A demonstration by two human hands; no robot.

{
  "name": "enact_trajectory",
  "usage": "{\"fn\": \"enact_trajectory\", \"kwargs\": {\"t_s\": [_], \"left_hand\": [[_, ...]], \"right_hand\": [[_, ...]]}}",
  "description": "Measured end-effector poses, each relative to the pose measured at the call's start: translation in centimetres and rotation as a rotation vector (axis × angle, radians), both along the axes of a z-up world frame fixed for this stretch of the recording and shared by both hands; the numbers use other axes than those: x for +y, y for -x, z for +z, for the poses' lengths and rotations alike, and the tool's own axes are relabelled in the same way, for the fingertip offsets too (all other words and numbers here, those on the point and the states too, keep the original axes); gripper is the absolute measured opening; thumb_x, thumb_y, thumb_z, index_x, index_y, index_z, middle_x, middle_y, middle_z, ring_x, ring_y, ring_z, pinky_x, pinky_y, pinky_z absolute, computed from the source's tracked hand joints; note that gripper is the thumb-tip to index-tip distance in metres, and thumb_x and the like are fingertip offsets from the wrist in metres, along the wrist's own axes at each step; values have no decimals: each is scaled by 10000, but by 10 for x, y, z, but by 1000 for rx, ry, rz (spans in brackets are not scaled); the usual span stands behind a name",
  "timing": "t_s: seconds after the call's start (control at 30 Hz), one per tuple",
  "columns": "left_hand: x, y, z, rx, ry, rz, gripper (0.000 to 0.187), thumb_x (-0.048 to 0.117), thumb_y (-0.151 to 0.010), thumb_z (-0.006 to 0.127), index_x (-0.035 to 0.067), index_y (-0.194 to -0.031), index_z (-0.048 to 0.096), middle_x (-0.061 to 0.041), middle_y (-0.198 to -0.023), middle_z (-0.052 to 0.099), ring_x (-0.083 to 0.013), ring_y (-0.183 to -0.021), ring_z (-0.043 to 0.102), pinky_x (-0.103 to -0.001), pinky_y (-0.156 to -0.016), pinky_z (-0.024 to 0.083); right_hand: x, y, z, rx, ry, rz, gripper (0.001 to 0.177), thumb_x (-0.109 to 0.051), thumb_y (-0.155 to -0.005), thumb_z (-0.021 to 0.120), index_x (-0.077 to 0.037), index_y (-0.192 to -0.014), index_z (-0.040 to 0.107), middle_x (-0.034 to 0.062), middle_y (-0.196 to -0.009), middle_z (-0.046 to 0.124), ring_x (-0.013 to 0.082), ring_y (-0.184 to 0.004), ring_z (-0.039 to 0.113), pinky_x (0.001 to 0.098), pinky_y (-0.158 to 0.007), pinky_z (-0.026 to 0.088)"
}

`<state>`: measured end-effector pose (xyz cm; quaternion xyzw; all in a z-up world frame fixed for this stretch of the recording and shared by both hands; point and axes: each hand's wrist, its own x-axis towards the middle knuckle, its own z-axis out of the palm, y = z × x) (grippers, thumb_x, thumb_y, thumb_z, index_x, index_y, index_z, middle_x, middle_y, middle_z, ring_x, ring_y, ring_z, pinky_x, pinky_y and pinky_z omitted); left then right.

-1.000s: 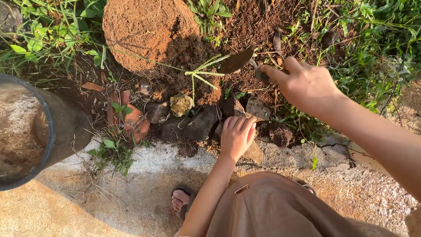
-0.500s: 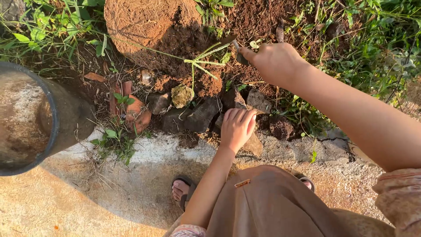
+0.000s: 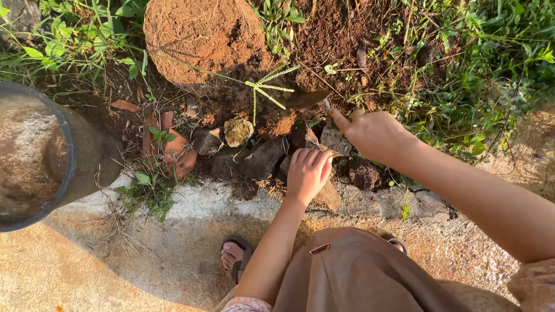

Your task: Weeding a garden bed and moving stones using a hand trowel.

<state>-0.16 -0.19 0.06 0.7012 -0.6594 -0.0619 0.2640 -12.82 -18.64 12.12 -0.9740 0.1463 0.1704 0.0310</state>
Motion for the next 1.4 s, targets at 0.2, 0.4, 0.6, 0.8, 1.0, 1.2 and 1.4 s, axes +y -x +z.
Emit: {"fn": "enact_trajectory", "kwargs": {"t_s": [0.2,0.4,0.6,0.8,1.0,1.2,1.4], "left_hand": [[2,1,0,2,8,7,128,171,-972,698,121,-1089,688,-60,-963,730,-256,-961,679,-443,-1024,494],[1,-1,-7,5,-9,-11,149,169,-959,687,108,-1094,701,-70,-958,735,-259,-960,686,-457,-1041,492],[4,2,-25,-11,-17,0,140,199,-986,684,124,-1102,704,-60,-980,740,-237,-964,685,-442,-1049,492],[1,1,-11,-8,-54,0,110,196,-986,680,126,-1062,718,-46,-953,734,-243,-947,679,-436,-1020,494],[1,-2,-2,-30,-61,-12,152,201,-957,684,119,-1082,713,-52,-976,723,-249,-971,666,-444,-1031,481],[4,-1,-11,-20,-66,-6,138,219,-967,695,131,-1072,713,-50,-989,722,-254,-986,662,-441,-1036,477],[3,0,-7,-27,-76,-7,146,221,-973,682,123,-1078,708,-43,-977,723,-246,-984,669,-441,-1046,482]], "right_hand": [[2,21,2,-56,-5,-83,794,-129,-850,620,-103,-1590,332,167,-915,697,258,-561,712,377,-467,587],[-29,21,1,-298,-390,-468,682,-280,-888,701,-201,-1518,451,150,-826,708,321,-625,709,450,-596,599],[-85,-44,-19,-598,-215,-469,714,-250,-937,738,-148,-1579,444,188,-935,672,344,-724,698,453,-630,582],[-89,-94,-44,-307,41,-322,749,-51,-956,633,-189,-1632,343,212,-1061,634,237,-644,679,351,-495,569],[-48,-30,-45,-204,149,-165,847,-42,-878,626,-154,-1653,302,158,-1002,634,195,-644,685,322,-502,576],[-41,17,-28,-575,-209,-300,541,-224,-916,709,-87,-1421,572,127,-862,691,216,-608,673,350,-532,566],[-74,-20,-20,-443,-1151,-1094,334,-277,-1008,637,31,-1124,694,58,-728,659,116,-540,577,301,-459,463]]}}
